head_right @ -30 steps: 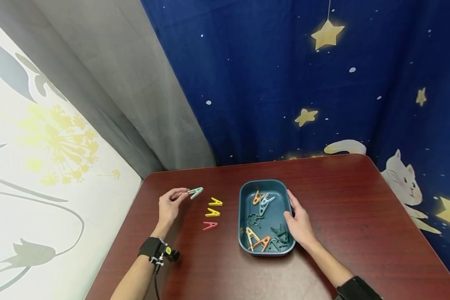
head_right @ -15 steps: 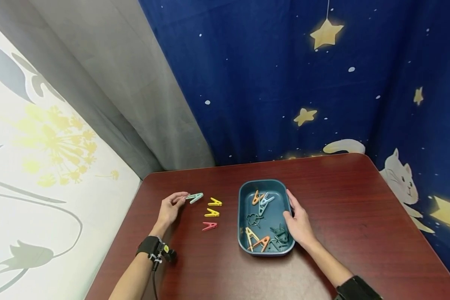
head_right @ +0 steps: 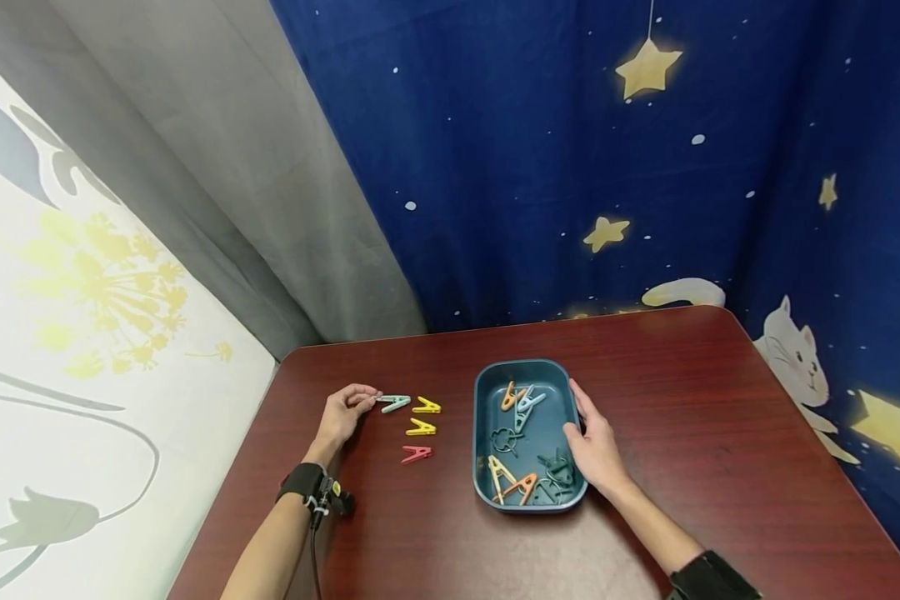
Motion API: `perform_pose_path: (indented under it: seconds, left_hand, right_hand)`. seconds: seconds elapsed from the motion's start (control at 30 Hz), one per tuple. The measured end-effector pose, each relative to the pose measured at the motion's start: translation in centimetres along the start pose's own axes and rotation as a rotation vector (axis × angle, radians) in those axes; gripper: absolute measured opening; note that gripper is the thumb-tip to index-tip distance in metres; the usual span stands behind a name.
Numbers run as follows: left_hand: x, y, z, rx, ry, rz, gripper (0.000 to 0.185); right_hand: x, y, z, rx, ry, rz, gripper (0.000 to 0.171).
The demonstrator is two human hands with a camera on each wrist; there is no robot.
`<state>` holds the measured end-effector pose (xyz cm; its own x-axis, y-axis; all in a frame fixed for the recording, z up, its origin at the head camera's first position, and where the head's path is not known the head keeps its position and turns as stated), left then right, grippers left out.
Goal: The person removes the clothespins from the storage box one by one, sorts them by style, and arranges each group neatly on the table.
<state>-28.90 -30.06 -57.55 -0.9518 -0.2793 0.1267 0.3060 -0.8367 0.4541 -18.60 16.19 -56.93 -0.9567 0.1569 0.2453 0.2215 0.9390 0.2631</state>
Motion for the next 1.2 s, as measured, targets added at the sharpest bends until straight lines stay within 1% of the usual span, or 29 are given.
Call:
perform_pose_path:
  seconds: [0.07, 0.2, 0.47, 0.6, 0.7, 0.77, 0.87, 1.0, 1.1, 1.2]
  left_hand:
    - [0.3, -0.1, 0.0, 0.011, -0.002, -0.001, 0.011]
    - [0.8, -0.1, 0.1, 0.055, -0.028, -0.015, 0.011]
    - [1.0, -0.2, 0.0, 0.157, -0.082, -0.033, 0.014]
    - [1.2, -0.4, 0.0, 0.162, -0.090, -0.040, 0.019]
    - [1.2, -0.3, -0.1, 0.152, -0.104, -0.049, 0.027]
    - [1.3, -0.1, 0.1, 0.146, -0.115, -0.042, 0.032]
    - [1.3, 0.2, 0.6, 0.148, -0.133, 0.015, 0.037]
    - [1.6, 0.4, 1.9, 0.142, -0.155, 0.132, 0.037]
    - [1.7, 0.2, 3.6, 0.089, -0.171, 0.199, 0.036]
    - [1.7, -0.4, 5.4, 0.011, -0.186, 0.234, 0.040]
  right_hand:
    - [0.0, 0.0, 0.0, 0.001, 0.002, 0.002, 0.069]
    - [0.0, 0.0, 0.1, 0.002, 0.004, 0.004, 0.069]
    - [0.0, -0.2, 0.3, -0.001, 0.012, 0.009, 0.070]
    - [0.0, -0.1, 0.2, -0.003, 0.004, 0.006, 0.070]
    - [0.0, -0.2, 0.2, -0.001, 0.013, 0.012, 0.070]
    - [0.0, -0.2, 0.3, 0.000, 0.020, 0.015, 0.069]
    - [-0.1, -0.2, 0.3, -0.001, 0.020, 0.012, 0.069]
    - [0.0, -0.1, 0.2, -0.012, 0.006, 0.003, 0.069]
    - [0.0, 0.0, 0.1, -0.017, 0.001, 0.001, 0.069]
    - [0.0, 0.0, 0.0, -0.017, 0.001, 0.002, 0.069]
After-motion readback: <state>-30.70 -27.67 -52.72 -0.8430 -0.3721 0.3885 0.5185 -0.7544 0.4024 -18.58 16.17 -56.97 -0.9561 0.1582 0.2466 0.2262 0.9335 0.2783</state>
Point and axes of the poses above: each hand's wrist, its own x-axis towards the middle knuckle, its own y-axis out of the back of the hand, z = x × y, the point moved 1 cm from there along x, towards the middle knuckle, and after that the axes turned 10 degrees about z, right-handed, at the moved point
